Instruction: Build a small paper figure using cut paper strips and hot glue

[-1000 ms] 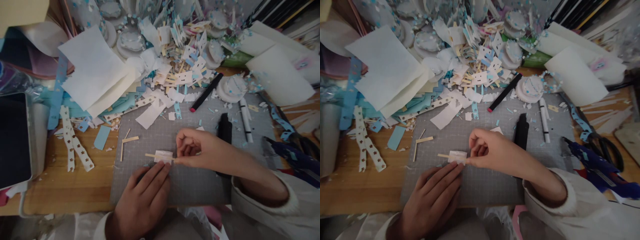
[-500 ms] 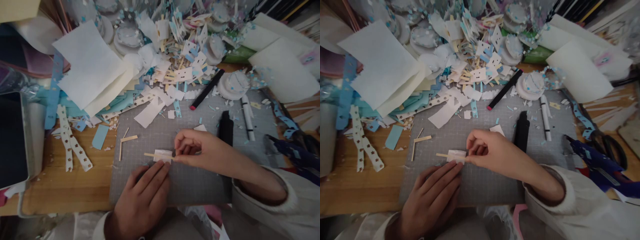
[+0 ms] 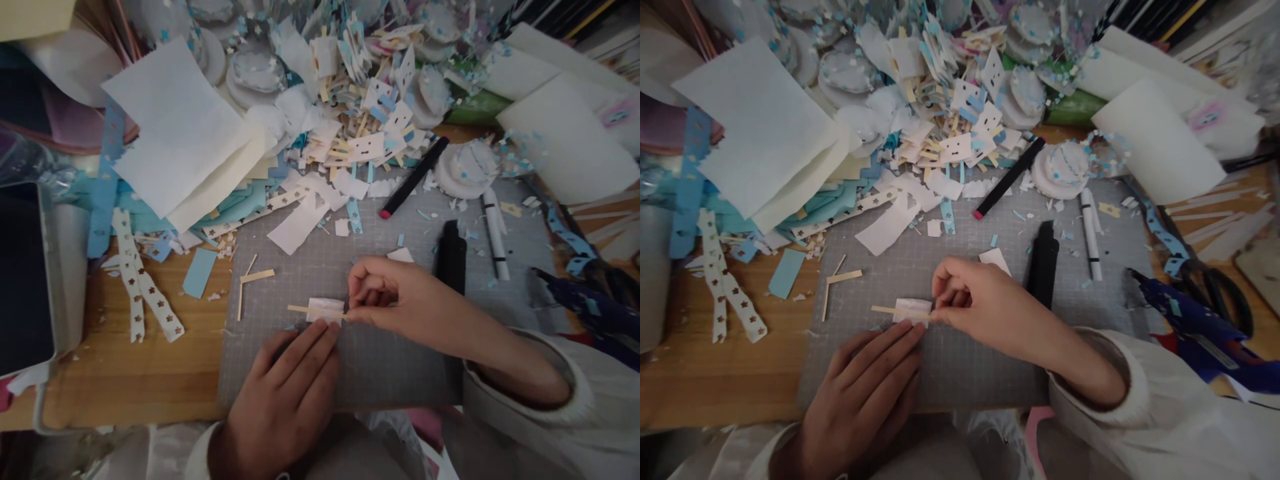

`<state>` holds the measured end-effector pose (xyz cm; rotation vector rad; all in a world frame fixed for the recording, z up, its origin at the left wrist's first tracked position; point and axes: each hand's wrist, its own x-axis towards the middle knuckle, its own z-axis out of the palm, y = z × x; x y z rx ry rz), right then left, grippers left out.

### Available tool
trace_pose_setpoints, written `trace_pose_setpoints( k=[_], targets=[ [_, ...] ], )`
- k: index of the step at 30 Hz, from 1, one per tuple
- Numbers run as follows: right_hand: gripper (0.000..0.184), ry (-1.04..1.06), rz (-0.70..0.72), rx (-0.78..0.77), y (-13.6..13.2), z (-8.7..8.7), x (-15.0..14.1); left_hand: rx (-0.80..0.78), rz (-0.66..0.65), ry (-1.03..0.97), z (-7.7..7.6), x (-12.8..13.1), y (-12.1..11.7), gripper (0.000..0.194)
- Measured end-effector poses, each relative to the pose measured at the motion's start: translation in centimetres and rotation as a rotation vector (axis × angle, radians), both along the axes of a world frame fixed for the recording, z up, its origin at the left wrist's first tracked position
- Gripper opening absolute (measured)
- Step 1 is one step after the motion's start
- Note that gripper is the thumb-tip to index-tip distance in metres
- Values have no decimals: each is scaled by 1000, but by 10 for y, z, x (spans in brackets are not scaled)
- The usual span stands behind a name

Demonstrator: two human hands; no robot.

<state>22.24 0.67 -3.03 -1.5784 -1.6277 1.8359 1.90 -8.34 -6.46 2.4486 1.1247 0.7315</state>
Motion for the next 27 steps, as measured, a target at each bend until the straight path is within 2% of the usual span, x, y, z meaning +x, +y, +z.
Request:
trace_pose_setpoints(
  k=[7, 13, 16, 19, 22, 24, 27],
  targets=[
    [19, -47, 23, 25, -2, 0, 1, 2, -13, 1, 3, 0, 1, 22],
    [24, 9, 76, 34, 0, 4, 4, 4, -8, -4, 2, 0, 2, 22],
    [20, -39, 61, 204, 1, 13, 10, 6, -12, -15, 3, -1, 3, 23],
    [16, -158, -88, 463, -4, 28, 21, 0, -4, -7, 5, -1, 3, 23],
    [11, -370, -199, 693, -18, 38, 35, -8, 15, 19, 8, 0, 4, 25],
    [10, -512, -148, 804, -31, 36, 44, -5, 19, 32, 9, 1, 3, 26],
    [11, -591, 9, 872, -50, 21, 51, 2, 17, 36, 9, 1, 2, 26]
  ],
)
